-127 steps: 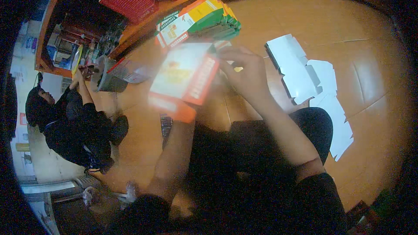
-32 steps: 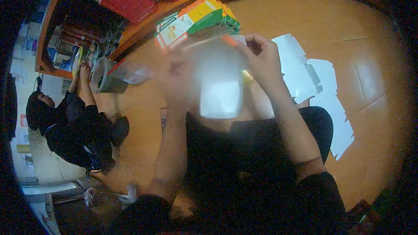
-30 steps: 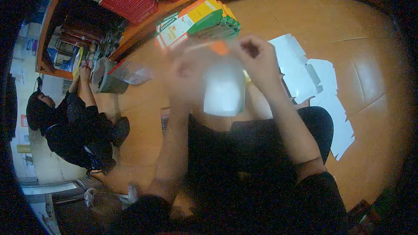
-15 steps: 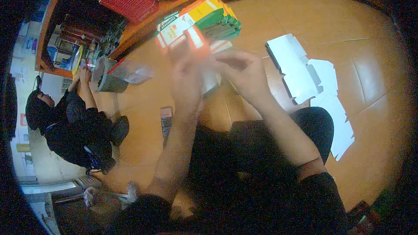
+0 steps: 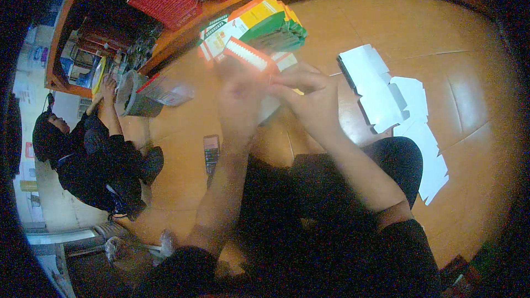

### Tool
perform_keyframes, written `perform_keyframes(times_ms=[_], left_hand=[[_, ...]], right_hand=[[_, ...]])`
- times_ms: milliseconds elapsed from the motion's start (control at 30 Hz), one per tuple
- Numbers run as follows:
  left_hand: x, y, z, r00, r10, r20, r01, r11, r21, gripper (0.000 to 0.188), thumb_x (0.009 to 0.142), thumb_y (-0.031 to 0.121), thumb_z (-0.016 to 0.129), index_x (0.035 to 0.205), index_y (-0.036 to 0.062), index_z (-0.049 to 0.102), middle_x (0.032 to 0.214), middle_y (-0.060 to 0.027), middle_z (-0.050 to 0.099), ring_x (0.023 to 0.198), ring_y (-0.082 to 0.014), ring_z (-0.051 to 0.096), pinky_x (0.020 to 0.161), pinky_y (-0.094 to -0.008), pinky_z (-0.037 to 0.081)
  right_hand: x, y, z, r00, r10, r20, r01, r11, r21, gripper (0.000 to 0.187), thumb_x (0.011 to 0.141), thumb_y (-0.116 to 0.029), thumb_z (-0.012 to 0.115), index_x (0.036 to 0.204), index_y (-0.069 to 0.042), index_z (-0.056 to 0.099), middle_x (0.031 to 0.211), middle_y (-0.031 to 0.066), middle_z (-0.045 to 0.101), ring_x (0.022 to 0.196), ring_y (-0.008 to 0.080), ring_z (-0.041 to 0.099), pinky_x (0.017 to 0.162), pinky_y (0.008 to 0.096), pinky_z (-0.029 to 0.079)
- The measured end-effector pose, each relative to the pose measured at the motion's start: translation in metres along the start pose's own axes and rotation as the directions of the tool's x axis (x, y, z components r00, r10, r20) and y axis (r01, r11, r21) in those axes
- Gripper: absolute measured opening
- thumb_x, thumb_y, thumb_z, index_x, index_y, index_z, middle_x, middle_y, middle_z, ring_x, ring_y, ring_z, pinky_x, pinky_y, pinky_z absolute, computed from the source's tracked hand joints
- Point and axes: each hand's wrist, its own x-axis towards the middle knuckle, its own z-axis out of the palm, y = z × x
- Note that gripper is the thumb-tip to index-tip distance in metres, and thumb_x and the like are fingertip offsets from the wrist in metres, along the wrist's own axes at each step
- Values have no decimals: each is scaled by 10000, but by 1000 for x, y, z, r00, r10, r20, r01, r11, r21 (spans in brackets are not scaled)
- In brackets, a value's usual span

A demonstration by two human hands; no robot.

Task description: The person sits on the floor and folds flat-packed cardboard pieces into small rectangular boxes. They repeatedly pick up a piece, fold the sides, and tuck the flaps to form a box, then place the finished box on a growing stack. A second person is visible in the background working with a container.

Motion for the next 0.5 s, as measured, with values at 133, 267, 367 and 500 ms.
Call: perform_keyframes(times_ms=[133,267,367,500], left_hand=[[-3,5,1,999,50,0,-49,973,225,40,871,-29,696,908,-26,682,902,-100,717,744,-89,658,647,-217,521],[-2,-7,-9,995,98,23,-101,970,222,69,891,9,692,949,-27,686,931,-97,716,780,-82,649,640,-219,514],[1,-11,-8,998,60,-16,-59,994,92,105,907,36,688,991,-26,677,929,-88,715,782,-81,648,630,-216,508],[2,-7,-6,1000,-12,2,12,999,38,122,925,47,670,1025,-22,662,934,-78,718,767,-81,651,612,-209,502]], right_hand=[[-6,5,2,997,-38,-67,32,996,-81,177,769,2,794,944,4,766,928,84,683,864,147,639,785,255,518],[-2,3,2,977,-203,-61,183,953,-240,204,777,1,786,980,-3,765,978,107,696,922,173,655,841,281,524],[1,-3,2,962,-272,16,262,906,-333,231,800,12,769,1030,0,755,1072,136,697,1002,195,659,898,299,523],[7,-4,-8,980,-187,65,198,945,-260,220,791,-38,759,1011,-23,769,1127,146,717,1076,235,675,957,328,506]])
